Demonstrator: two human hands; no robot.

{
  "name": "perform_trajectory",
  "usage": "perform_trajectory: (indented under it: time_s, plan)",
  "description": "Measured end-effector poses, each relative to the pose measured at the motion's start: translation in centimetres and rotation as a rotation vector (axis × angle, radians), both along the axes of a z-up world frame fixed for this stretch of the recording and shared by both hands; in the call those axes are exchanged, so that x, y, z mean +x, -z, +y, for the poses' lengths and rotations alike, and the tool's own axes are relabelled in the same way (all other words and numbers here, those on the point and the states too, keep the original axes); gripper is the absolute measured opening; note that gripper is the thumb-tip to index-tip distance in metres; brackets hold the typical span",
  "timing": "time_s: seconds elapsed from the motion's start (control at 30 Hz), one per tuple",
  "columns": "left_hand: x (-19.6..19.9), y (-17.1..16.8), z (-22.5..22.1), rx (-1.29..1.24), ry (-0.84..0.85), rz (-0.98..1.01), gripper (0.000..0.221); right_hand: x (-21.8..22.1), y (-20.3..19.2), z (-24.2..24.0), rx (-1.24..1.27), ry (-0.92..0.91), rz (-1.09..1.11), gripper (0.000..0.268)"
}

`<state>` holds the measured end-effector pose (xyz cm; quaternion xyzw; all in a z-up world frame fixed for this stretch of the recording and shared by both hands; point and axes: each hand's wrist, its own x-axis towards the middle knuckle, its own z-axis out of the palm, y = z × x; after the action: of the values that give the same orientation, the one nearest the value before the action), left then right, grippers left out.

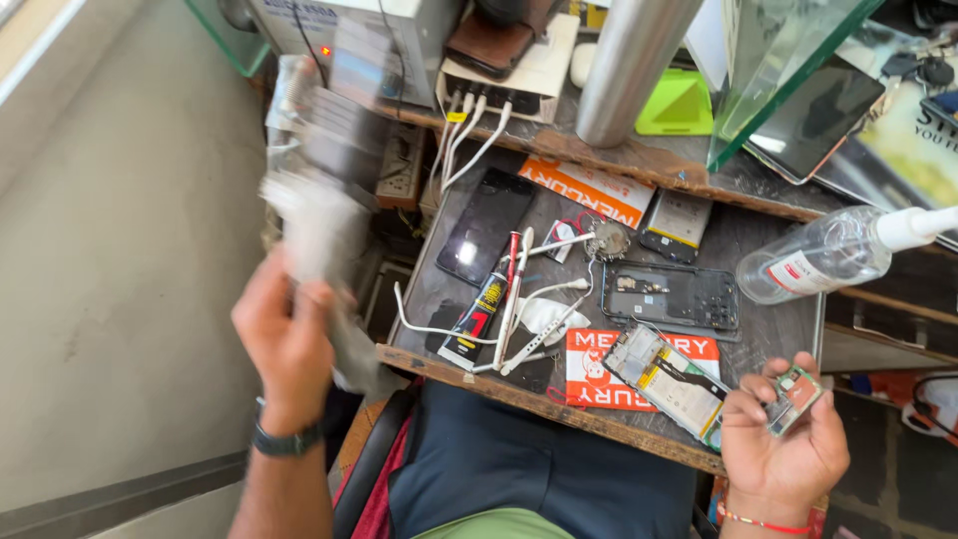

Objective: The person works on a disassembled mobile phone, using tweezers to manipulate components on the motherboard. They then use a cotton swab to clean the circuit board and apply heat with a hot air gun to specific areas. The person handles the motherboard and phone casing throughout the process.

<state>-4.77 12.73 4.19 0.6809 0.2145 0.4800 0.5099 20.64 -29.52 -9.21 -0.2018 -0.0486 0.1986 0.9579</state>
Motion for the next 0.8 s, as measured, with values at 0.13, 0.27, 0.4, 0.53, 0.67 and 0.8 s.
perform_trajectory:
  time_s: [0.13,0.27,0.4,0.53,0.67,0.8]
  plan:
    - [1.1,-1.5,8.2,0.171,-0.329,0.004,0.024,0.2,0.6,-0.1,0.019,-0.002,-0.020,0.025]
    - [4.3,-1.6,17.3,0.380,-0.384,0.040,0.021,-0.2,-0.3,0.9,-0.124,0.084,-0.063,0.029]
    - [7.8,-1.1,22.5,0.447,-0.413,0.114,0.020,-0.7,-1.3,1.9,-0.215,0.145,-0.065,0.034]
    - [10.5,-0.9,25.4,0.550,-0.495,0.168,0.022,-0.7,-1.7,2.0,-0.218,0.127,-0.093,0.036]
    - [10.7,-0.5,26.6,0.549,-0.541,0.333,0.018,-0.9,-1.7,2.3,-0.239,0.119,-0.128,0.041]
    - [10.0,0.9,26.3,0.576,-0.562,0.461,0.024,-1.3,-2.1,2.5,-0.279,0.150,-0.141,0.044]
